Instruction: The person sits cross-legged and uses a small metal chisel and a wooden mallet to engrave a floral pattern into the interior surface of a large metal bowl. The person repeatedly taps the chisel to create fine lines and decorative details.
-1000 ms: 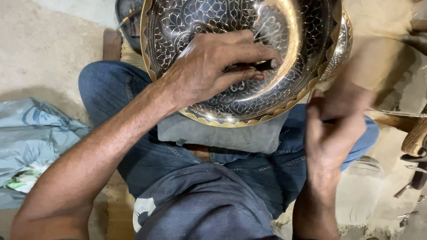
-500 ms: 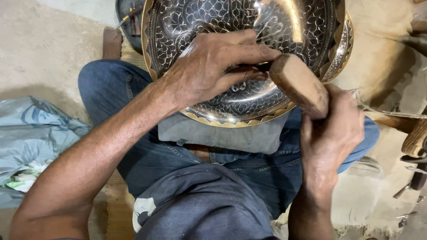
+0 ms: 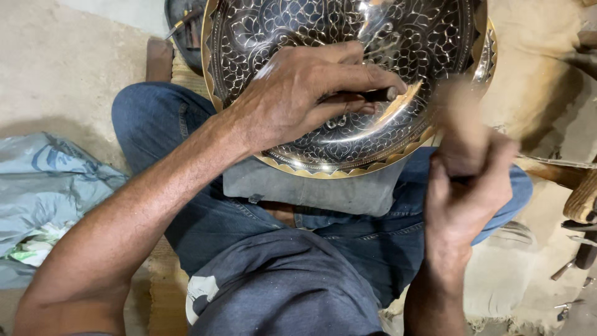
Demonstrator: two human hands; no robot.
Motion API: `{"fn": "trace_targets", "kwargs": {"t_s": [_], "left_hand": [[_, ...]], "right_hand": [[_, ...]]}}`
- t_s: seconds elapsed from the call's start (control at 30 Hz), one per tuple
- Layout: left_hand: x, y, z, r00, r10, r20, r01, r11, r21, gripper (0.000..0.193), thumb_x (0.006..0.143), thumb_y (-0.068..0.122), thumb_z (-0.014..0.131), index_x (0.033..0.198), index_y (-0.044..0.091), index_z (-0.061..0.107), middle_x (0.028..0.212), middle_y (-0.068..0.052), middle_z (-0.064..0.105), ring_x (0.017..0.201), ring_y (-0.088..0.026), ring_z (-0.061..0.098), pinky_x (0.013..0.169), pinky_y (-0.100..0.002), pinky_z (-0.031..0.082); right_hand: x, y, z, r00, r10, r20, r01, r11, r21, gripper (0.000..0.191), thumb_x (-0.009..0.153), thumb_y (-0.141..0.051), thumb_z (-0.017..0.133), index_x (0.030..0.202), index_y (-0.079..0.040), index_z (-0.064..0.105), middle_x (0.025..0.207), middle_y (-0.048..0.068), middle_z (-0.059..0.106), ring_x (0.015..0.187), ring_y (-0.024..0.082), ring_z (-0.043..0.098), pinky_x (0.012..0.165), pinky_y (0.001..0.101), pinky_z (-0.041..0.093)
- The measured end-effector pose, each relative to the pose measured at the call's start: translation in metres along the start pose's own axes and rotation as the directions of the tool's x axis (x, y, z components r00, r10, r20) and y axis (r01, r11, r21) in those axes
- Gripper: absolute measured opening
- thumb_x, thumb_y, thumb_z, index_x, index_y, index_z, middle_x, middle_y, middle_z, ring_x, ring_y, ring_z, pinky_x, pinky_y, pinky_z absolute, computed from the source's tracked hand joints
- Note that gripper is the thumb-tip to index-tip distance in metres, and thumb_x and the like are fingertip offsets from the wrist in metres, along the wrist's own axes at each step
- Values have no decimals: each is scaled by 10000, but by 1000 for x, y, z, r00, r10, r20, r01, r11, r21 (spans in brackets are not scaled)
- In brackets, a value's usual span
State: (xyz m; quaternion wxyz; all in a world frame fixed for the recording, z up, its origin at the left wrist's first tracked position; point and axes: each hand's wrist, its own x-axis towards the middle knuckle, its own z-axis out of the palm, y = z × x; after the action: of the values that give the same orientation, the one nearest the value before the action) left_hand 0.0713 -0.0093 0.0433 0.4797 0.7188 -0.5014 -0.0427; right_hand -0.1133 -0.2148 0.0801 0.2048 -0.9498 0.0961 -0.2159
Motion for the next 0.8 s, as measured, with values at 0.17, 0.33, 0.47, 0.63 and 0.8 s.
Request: {"fn": "trace_targets", "kwargs": {"t_s": [0.17,0.33,0.47,0.63,0.8], "left_hand": [[-1,2,-3,998,51,-35,-50,999,13,453,934,147,802,1366,204,680,1054,-2,673,926,-151,689,817,-300,632],[0,1,-1,998,44,-34,-44,999,3,434,957,178,807,1368,209,671,1061,6,668,929,-140,691,820,-297,631],[2,1,0,998,40,-48,-40,999,7,423,956,182,800,1358,226,677,1068,15,668,928,-128,690,836,-276,643],[0,3,-1,1000,16,-19,-16,1000,17,423,941,177,794,1349,217,691,1027,3,667,901,-143,687,807,-291,634],[2,3,-1,999,-27,18,27,999,24,417,932,177,791,1341,212,716,991,-8,683,865,-157,690,781,-320,624]], "right_hand": [[2,-4,-1,1000,8,13,-8,1000,3,437,888,84,748,1264,24,533,1077,209,659,989,359,669,924,413,522],[1,-2,3,999,12,49,-9,998,-65,448,927,63,754,1318,-1,544,1123,206,676,1020,364,672,938,410,522],[-3,2,3,998,8,61,-4,998,-66,457,903,57,757,1301,3,540,1100,215,678,996,379,671,947,437,523],[-2,2,0,998,36,57,-35,999,-10,401,947,70,741,1284,13,531,1098,208,670,1028,352,692,943,394,531],[0,0,-1,999,52,-7,-50,989,136,364,943,80,698,1252,34,510,1077,211,650,988,374,669,935,423,528]]}}
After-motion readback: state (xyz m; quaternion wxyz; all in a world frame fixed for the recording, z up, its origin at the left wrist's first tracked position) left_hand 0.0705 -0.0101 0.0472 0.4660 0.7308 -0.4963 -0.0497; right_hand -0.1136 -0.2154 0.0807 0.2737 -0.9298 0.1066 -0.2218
